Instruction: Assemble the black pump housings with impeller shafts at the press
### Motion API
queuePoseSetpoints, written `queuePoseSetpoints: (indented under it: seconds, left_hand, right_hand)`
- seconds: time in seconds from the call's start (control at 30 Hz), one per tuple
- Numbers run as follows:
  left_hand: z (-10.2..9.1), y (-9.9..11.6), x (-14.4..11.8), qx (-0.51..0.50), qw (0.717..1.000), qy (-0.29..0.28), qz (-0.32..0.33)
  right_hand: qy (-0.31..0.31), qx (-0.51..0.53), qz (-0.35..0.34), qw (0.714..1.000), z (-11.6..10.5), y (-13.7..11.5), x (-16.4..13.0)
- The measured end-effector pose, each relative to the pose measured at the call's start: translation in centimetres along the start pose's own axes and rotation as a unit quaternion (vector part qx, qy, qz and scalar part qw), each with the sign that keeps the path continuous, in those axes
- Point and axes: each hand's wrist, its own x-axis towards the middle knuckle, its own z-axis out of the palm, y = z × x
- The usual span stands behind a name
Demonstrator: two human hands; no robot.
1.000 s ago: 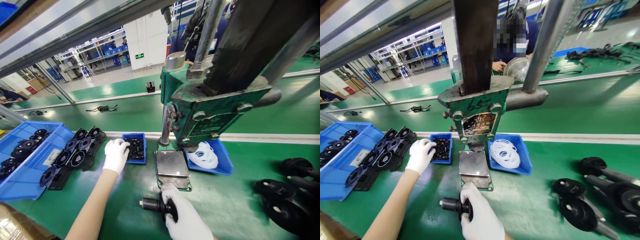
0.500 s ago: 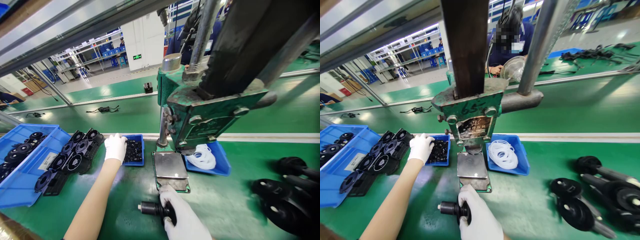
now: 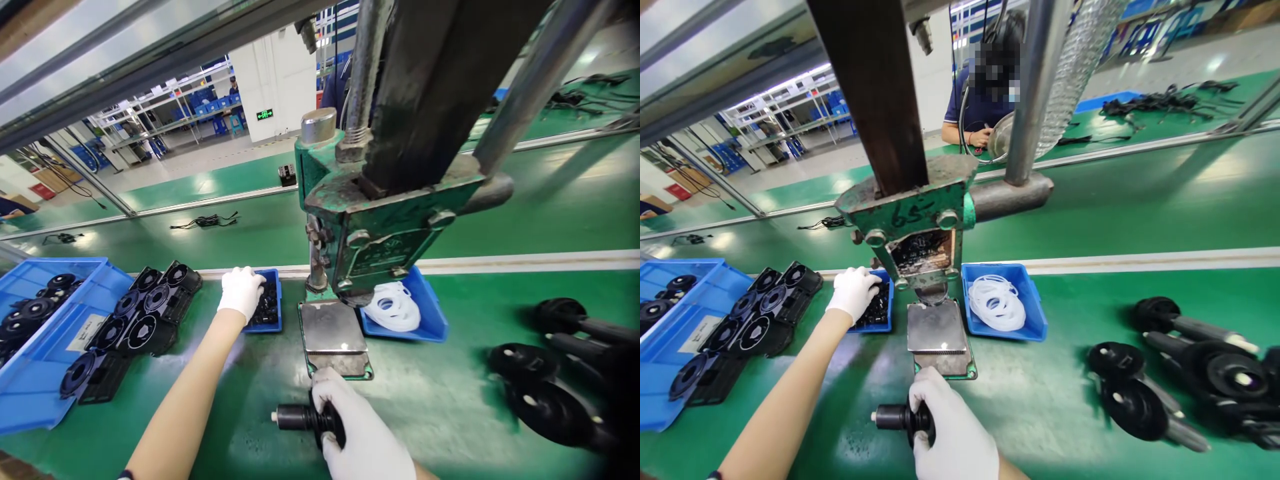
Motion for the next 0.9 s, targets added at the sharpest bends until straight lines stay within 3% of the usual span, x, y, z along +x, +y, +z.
queuePoseSetpoints:
  seconds: [0.13, 0.43, 0.53, 0.7, 0.9]
  left_hand:
    - [0.1, 0.1, -0.3, 0.007, 0.999, 0.026, -0.029]
    - [0.5, 1.5, 0.5, -0.001, 0.999, 0.021, -0.042]
    - [-0.9, 0.4, -0.6, 0.0, 0.996, 0.05, -0.069]
    - [-2.6, -2.3, -3.0, -0.053, 0.979, 0.154, -0.124]
    - [-1.1, -1.8, -4.9, -0.124, 0.988, 0.068, -0.066]
  right_hand:
    - [0.0, 0.0, -0.013, 1.0, 0.0, 0.2, 0.0]
    - [-0.001, -0.002, -0.024, 1.0, 0.2, 0.4, 0.0]
    - [-0.002, 0.002, -0.021, 1.0, 0.1, 0.5, 0.0]
    - [0.0, 0.001, -0.024, 1.0, 0.2, 0.6, 0.1]
    - [0.002, -0.004, -0.02, 1.0, 0.1, 0.3, 0.1]
